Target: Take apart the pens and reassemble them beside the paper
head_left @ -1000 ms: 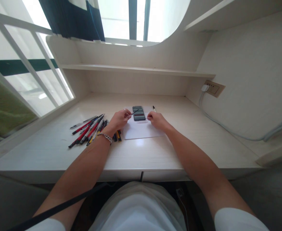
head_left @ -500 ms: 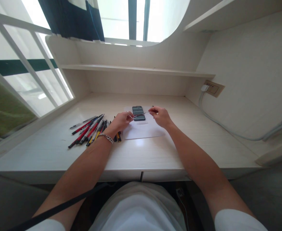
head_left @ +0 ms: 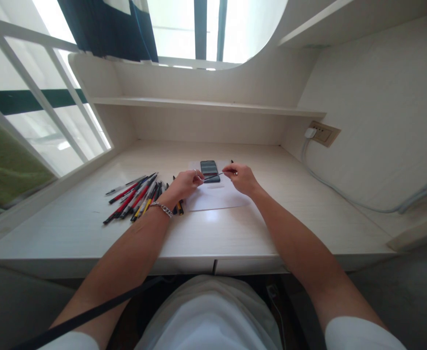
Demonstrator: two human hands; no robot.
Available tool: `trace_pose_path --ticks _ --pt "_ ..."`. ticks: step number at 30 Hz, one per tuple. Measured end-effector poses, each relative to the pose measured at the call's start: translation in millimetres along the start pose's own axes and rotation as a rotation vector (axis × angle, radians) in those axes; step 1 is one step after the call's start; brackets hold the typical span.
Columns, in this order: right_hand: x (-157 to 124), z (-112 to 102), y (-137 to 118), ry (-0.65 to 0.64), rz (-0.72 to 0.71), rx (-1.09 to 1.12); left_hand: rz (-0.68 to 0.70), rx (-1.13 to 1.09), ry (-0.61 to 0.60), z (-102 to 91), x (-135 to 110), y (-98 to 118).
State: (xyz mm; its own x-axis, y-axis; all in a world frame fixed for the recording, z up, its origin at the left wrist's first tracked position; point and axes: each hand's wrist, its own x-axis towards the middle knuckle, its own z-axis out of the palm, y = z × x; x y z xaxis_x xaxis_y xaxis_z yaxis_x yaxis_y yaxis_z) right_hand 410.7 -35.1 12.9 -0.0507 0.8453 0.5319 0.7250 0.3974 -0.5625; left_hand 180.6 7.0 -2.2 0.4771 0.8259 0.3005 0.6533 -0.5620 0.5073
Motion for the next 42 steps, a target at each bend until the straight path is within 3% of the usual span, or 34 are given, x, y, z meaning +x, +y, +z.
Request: trace_pose_path --ticks 6,11,18,24,28,35,42 --pt "-1 9 2 -0.035 0.000 0.077 0.004 -0.027 -0.018 2.6 -1 3" --pt "0 15 9 -0.053 0.101 0.191 0.003 -0.002 0.001 0.7 -1 5" --pt "-4 23 17 -0.231 0.067 -0.215 -0.008 -0.017 0.003 0.5 2 2" --pt "-4 35 16 -0.280 0.075 -0.309 -0.003 -0.008 0.007 1.5 2 -1" --pt "2 24 19 -0.249 0.089 -0.239 -0.008 0.006 0.013 0.5 2 -1" --pt "6 -17 30 -0.058 0.072 -0.142 -0.015 0.022 0.040 -0.5 2 -6" --pt "5 -22 23 -0.011 0.054 -0.122 -0.036 0.028 0.027 -1.4 1 -6"
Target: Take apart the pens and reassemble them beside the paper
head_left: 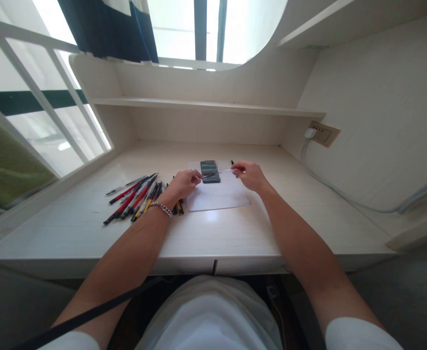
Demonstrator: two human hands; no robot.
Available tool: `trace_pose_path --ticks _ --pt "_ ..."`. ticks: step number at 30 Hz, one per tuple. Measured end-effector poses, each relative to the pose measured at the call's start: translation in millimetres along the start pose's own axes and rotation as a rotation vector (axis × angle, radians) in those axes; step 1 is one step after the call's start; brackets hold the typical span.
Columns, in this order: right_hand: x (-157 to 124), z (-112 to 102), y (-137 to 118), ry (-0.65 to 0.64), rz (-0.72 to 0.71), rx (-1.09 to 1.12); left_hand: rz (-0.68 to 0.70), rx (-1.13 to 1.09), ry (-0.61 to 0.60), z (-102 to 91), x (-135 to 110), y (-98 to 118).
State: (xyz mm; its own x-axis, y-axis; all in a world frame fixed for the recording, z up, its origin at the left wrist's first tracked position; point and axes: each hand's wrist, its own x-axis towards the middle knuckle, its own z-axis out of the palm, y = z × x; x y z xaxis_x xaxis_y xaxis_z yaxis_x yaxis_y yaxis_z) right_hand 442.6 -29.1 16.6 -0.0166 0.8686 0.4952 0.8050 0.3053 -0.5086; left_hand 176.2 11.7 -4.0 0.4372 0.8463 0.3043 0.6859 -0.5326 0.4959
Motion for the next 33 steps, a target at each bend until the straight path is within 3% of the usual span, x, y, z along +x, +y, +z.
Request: trace_pose_path --ticks 13,23,33 --pt "-3 3 -6 -0.012 -0.022 -0.001 0.018 0.020 -0.007 0.4 -1 1" --pt "-6 20 -14 -0.072 -0.107 0.015 0.046 -0.007 -0.012 4.0 -2 7" --pt "-7 24 -16 -0.043 -0.160 0.049 0.072 -0.065 -0.035 3.8 -3 10"
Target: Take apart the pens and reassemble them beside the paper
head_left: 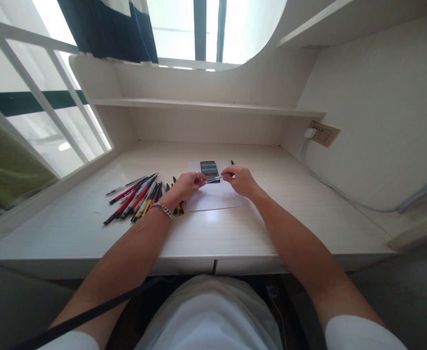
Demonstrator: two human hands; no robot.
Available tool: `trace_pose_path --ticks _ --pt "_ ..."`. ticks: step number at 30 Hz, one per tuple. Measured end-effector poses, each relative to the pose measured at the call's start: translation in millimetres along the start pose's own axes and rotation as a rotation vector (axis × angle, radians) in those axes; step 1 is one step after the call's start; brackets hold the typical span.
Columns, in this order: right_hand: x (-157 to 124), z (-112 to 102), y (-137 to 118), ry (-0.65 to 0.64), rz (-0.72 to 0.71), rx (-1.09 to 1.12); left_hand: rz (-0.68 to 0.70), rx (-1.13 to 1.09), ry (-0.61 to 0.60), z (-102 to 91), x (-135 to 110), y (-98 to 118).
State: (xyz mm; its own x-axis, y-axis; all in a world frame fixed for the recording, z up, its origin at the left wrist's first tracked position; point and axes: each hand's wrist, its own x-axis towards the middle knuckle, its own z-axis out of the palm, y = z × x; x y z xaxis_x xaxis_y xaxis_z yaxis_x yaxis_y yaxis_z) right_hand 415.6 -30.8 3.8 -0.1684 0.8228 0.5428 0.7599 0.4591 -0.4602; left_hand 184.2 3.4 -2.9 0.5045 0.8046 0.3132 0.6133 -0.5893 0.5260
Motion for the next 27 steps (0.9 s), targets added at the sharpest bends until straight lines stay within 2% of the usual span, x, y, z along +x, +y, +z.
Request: trace_pose_path --ticks 7,12,20,27 --pt "-1.9 2.3 -3.6 -0.011 0.018 0.109 0.009 -0.041 -0.046 1.4 1.3 -2.6" --pt "-2.4 1.6 -5.5 -0.054 0.072 0.138 -0.002 -0.035 -0.037 0.7 0.5 -2.0" --pt "-0.4 6.3 -4.4 -0.283 0.282 0.199 0.006 -0.034 -0.037 -2.2 -0.1 3.3" --pt "-0.4 1.2 -1.8 -0.111 0.155 0.219 0.015 -0.014 -0.040 -2.9 1.6 2.0"
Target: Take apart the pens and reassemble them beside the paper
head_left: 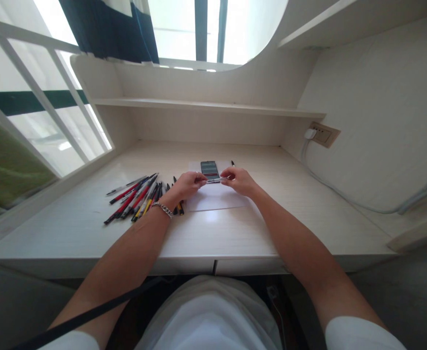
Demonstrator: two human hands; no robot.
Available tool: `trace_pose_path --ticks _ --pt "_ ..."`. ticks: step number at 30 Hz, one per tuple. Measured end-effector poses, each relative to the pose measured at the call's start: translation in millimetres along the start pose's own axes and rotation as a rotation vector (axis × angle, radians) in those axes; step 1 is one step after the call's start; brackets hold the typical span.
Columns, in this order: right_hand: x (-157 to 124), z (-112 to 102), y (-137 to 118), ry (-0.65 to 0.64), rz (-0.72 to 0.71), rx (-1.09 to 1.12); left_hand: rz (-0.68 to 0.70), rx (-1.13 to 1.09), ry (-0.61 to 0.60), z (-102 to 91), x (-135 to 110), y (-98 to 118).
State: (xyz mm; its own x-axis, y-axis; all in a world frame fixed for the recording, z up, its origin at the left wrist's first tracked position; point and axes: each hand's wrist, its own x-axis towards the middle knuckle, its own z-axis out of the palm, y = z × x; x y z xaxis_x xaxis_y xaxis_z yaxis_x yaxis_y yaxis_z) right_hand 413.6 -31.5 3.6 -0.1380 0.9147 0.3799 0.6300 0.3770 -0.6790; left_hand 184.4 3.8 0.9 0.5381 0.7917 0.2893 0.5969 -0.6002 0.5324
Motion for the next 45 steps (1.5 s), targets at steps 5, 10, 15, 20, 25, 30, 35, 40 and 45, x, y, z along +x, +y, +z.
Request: trace_pose_path --ticks 5,10,15,20,25,30,35,40,45 --pt "-0.1 5.3 1.3 -0.115 0.103 0.092 -0.017 0.011 0.012 -0.2 -0.3 0.6" --pt "0.7 5.9 3.3 -0.113 0.086 0.063 -0.003 0.007 0.000 -0.1 0.2 0.2" --pt "0.7 5.1 3.4 -0.019 0.022 0.063 -0.004 0.002 0.005 0.9 0.0 -0.1" --pt "0.5 9.2 3.7 -0.117 0.151 0.144 -0.021 0.001 -0.001 0.5 -0.6 0.3" --pt "-0.4 5.5 1.0 -0.056 0.020 0.047 -0.022 -0.007 -0.002 -1.1 -1.2 3.7" --pt "-1.3 7.7 0.1 -0.142 0.121 0.121 -0.020 -0.005 0.002 -0.4 -0.9 2.8" --pt "-1.0 7.1 0.2 -0.115 0.084 0.102 -0.019 0.007 -0.002 -0.1 0.0 0.2" --pt "0.1 6.3 1.0 -0.076 0.072 0.122 -0.004 -0.010 -0.001 0.2 -0.4 0.5" --pt "-0.2 8.3 2.0 -0.145 0.127 0.152 -0.018 0.008 0.002 -0.8 -0.9 2.0"
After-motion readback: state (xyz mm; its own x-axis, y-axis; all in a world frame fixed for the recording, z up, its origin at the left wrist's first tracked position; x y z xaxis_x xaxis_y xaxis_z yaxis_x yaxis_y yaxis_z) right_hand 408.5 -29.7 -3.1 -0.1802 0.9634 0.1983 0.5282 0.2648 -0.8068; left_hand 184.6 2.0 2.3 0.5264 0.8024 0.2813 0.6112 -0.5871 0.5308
